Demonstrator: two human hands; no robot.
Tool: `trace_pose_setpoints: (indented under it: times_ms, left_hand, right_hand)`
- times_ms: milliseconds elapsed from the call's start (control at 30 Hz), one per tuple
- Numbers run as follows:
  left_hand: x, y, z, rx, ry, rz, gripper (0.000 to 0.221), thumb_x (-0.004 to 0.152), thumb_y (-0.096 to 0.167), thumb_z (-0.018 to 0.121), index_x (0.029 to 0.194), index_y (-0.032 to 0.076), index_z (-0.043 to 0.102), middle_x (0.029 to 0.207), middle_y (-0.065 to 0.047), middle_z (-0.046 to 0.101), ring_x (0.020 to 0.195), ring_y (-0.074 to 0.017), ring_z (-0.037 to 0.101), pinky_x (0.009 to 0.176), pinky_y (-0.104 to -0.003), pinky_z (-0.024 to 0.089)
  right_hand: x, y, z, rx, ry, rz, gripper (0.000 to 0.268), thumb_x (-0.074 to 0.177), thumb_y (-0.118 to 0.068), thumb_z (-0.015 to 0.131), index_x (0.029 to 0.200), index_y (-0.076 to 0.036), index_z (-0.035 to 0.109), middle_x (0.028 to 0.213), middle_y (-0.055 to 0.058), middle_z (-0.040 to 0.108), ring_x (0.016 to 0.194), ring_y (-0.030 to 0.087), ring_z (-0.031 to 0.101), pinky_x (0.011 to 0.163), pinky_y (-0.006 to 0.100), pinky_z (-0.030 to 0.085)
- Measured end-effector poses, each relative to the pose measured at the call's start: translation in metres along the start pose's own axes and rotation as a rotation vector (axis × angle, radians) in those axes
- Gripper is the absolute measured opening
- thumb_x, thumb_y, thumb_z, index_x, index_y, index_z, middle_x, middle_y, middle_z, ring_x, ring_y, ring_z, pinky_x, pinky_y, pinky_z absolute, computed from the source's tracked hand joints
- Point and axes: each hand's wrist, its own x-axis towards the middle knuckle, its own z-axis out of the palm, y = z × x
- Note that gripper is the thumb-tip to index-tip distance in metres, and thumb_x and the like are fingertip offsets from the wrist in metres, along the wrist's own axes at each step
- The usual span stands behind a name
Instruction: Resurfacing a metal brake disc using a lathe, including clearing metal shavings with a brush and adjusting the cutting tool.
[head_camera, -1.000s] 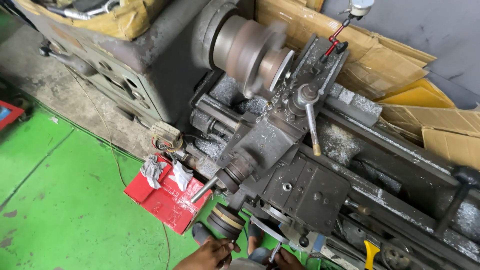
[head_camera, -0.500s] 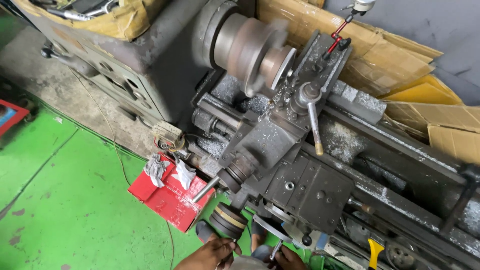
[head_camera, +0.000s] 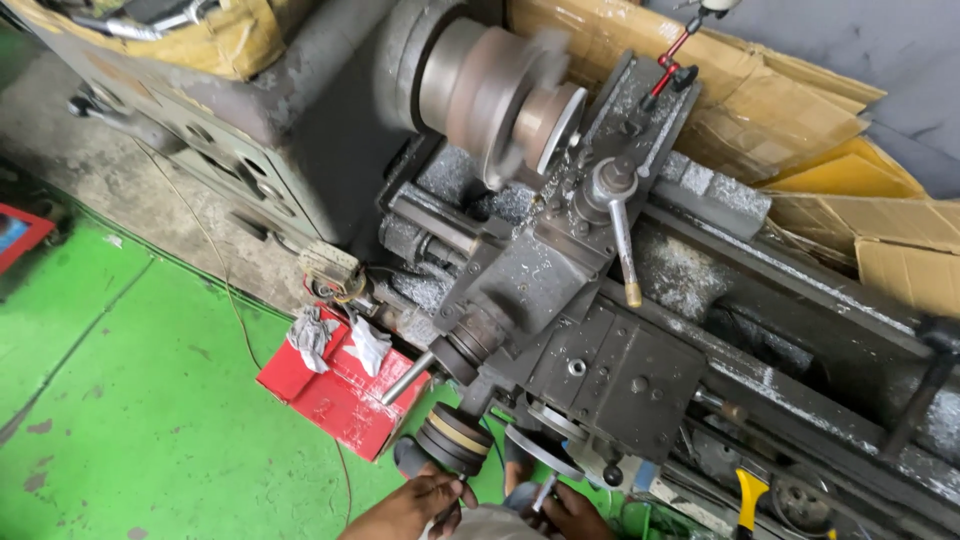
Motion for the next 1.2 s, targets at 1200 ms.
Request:
trace_pose_setpoints:
  times_ms: [1200]
  left_hand:
    - [0.020, -0.030, 0.000, 0.280, -0.017, 0.061, 0.039, 0.110, 0.039, 0.040, 0.114, 0.012, 0.066, 0.074, 0.002, 0.069, 0.054, -0.0052, 0.054, 0.088, -0.019, 0.043]
  right_hand:
    - [0.021, 0.013, 0.007, 0.177, -0.059, -0.118, 0.042, 0.102, -0.033, 0.052, 0.129, -0.004, 0.065, 0.105, 0.015, 0.074, 0.089, 0.025, 0.069, 0.078, 0.037, 0.050]
